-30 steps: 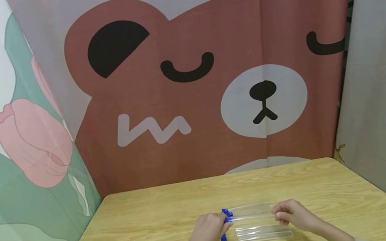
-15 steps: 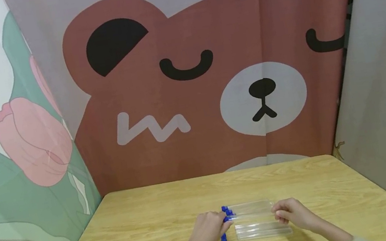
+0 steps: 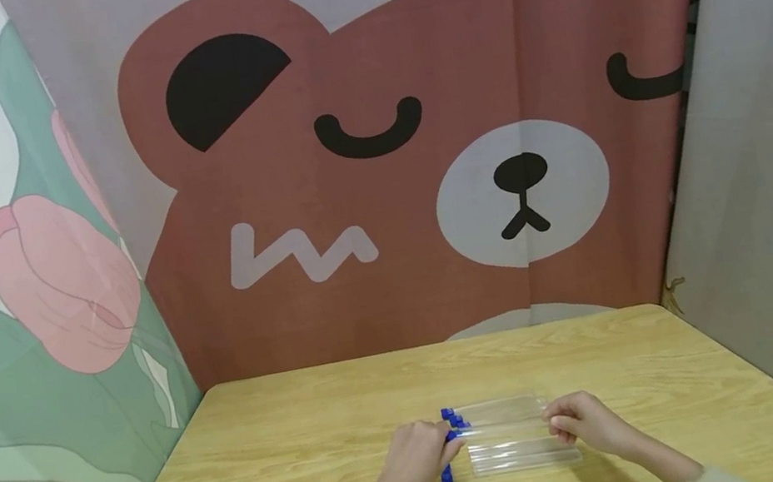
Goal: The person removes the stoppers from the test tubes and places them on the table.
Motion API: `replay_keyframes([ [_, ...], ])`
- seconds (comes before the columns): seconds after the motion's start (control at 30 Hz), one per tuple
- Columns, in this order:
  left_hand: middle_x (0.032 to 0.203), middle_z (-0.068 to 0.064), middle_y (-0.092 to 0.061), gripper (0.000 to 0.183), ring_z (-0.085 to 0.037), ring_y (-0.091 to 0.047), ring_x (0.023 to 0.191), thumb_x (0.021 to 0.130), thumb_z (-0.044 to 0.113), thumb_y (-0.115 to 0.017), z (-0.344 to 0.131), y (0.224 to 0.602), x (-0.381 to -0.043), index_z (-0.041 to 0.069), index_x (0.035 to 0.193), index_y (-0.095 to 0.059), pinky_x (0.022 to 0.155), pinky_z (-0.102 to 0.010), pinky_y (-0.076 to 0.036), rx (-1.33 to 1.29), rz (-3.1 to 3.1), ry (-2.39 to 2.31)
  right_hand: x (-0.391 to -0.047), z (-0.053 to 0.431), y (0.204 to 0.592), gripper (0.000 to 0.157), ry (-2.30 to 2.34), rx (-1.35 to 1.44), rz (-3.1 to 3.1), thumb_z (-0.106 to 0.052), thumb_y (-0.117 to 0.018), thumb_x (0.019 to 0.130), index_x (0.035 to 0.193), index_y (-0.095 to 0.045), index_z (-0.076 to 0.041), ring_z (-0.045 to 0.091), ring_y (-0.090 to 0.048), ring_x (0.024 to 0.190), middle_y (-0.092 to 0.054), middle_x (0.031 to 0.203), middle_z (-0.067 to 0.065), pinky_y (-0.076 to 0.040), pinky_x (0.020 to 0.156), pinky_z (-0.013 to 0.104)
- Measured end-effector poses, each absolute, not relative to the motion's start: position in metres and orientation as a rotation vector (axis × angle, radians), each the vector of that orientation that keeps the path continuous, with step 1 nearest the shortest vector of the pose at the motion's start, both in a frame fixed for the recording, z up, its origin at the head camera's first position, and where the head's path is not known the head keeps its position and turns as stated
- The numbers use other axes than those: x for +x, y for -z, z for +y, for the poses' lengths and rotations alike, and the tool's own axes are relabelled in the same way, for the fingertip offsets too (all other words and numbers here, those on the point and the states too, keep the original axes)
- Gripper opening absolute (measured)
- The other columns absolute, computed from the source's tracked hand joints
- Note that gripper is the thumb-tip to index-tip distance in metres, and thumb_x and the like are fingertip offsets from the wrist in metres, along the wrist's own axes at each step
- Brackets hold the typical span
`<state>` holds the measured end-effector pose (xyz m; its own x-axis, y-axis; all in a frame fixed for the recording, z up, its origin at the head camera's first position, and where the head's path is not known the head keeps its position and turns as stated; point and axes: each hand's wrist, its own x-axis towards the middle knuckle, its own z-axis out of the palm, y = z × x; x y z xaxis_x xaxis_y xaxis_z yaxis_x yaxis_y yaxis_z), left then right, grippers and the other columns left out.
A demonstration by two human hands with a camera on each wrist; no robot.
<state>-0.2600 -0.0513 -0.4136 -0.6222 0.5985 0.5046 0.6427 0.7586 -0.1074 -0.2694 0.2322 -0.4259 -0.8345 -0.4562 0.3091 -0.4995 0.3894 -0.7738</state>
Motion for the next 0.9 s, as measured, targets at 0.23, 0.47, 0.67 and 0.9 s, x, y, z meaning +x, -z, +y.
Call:
replay_keyframes([
  [0.23,0.049,0.013,-0.033,0.035,0.0,-0.026,0.041,0.086,0.034,-0.058,-0.0514,0.4148,-0.26,0.017,0.057,-0.048,0.037,-0.015,-0.023,-0.893,-2.362,0.143,-0.2685,0.2305,0.4211,0.014,-1.473,0.881,-2.58,0.01,-0.05,0.085,0.091,-0.054,0.022,0.011,-0.055,0.057,-0.059,0.07,0.017,-0.049,0.051,0.026],
  [0.47,0.052,0.013,-0.033,0.029,0.002,-0.028,0.043,0.086,0.03,-0.058,-0.0546,0.4101,-0.2606,0.016,0.062,-0.051,0.04,-0.013,-0.025,-1.018,-2.445,0.172,-0.2692,0.2312,0.4177,0.013,-1.419,0.946,-2.593,0.009,-0.05,0.085,0.089,-0.055,0.02,0.011,-0.055,0.058,-0.058,0.069,0.015,-0.049,0.051,0.027],
  [0.67,0.055,0.013,-0.034,0.027,0.003,-0.029,0.045,0.087,0.026,-0.057,-0.0581,0.4105,-0.2611,0.016,0.064,-0.049,0.042,-0.011,-0.026,-1.149,-2.525,0.23,-0.2692,0.234,0.4167,0.012,-1.397,1.007,-2.619,0.009,-0.049,0.085,0.091,-0.055,0.018,0.015,-0.057,0.06,-0.058,0.071,0.016,-0.05,0.054,0.031],
  [0.9,0.055,0.013,-0.033,0.028,0.002,-0.029,0.046,0.088,0.025,-0.056,-0.0588,0.4118,-0.2604,0.017,0.063,-0.046,0.044,-0.012,-0.026,-1.191,-2.579,0.252,-0.2674,0.235,0.4168,0.012,-1.433,1.051,-2.622,0.009,-0.048,0.086,0.091,-0.055,0.017,0.015,-0.056,0.061,-0.057,0.071,0.017,-0.05,0.054,0.033],
])
